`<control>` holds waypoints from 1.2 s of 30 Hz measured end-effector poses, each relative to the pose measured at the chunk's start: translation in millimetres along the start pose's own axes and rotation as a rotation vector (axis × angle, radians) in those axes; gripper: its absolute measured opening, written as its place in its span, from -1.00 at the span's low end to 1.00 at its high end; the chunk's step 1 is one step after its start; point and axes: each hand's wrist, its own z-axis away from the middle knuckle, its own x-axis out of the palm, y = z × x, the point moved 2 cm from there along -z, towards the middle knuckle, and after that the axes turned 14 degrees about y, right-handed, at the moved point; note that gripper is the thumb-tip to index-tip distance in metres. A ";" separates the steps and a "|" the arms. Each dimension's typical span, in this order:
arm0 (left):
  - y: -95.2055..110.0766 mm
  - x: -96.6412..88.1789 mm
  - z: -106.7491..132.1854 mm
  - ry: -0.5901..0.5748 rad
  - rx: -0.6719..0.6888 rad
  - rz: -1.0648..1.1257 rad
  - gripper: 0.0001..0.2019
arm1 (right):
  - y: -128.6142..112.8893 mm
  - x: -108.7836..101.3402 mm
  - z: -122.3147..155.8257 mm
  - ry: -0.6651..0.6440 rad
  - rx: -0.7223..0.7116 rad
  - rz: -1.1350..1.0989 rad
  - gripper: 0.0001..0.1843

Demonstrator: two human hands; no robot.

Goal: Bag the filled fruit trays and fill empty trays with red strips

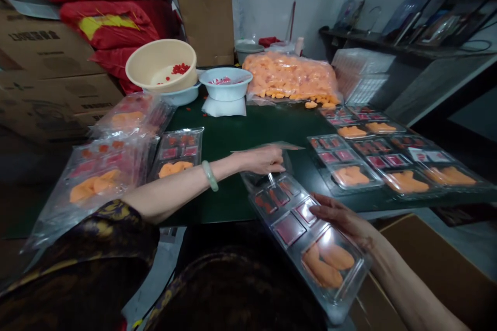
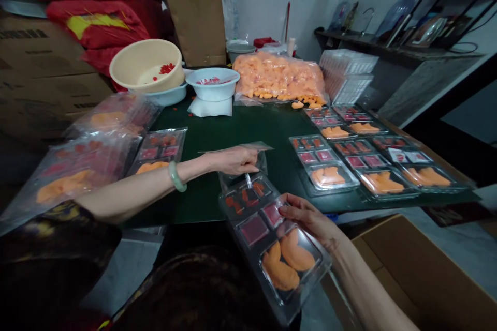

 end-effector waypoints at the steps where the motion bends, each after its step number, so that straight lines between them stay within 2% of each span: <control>1: 1.5 -1.3 -0.6 -0.016 0.038 -0.040 -0.67 | -0.7 -1.9 2.5 0.025 -0.003 0.004 -0.74; 4: 8.0 -0.2 -5.9 -0.024 0.122 -0.180 -0.70 | -4.3 -1.6 9.9 0.088 -0.016 0.025 -0.60; 6: 13.9 4.4 -12.0 -0.026 0.146 -0.217 -0.73 | -8.3 1.5 12.7 0.130 -0.054 0.055 -0.38; 8: 19.5 10.3 -18.8 -0.057 0.153 -0.175 -0.74 | -12.5 4.3 13.8 0.165 -0.105 0.082 -0.12; 10: 23.1 15.1 -24.9 -0.096 0.141 -0.099 -0.74 | -15.1 5.7 13.8 0.168 -0.139 0.086 0.01; 12: 24.5 17.6 -28.4 -0.115 0.124 -0.043 -0.75 | -15.5 5.7 12.9 0.138 -0.145 0.083 0.02; 15: 23.3 18.0 -25.3 -0.106 0.107 0.000 -0.80 | -13.1 4.5 10.2 0.086 -0.129 0.085 -0.11; 19: 17.2 15.3 -6.8 0.050 0.055 -0.025 -0.92 | -9.7 1.4 8.4 0.101 -0.124 0.076 -0.18; 21: 10.9 15.0 4.8 0.134 -0.050 -0.052 -0.87 | -8.3 -0.5 9.5 0.120 -0.117 0.063 -0.17; 24: -3.0 16.3 20.7 0.244 -0.366 -0.014 -0.93 | -6.1 -3.3 12.5 0.154 -0.126 0.018 -0.18; 26: -10.8 18.3 29.4 0.304 -0.536 0.023 -0.86 | -4.0 -4.5 14.1 0.181 -0.136 -0.034 -0.19; 30: -13.2 25.6 42.0 0.344 -0.667 0.168 -0.73 | 1.3 -3.2 15.4 0.282 -0.165 -0.175 -0.24; 36: 4.6 37.6 58.5 0.454 -0.763 0.436 -0.84 | 9.5 9.9 20.1 0.344 -0.154 -0.346 -0.19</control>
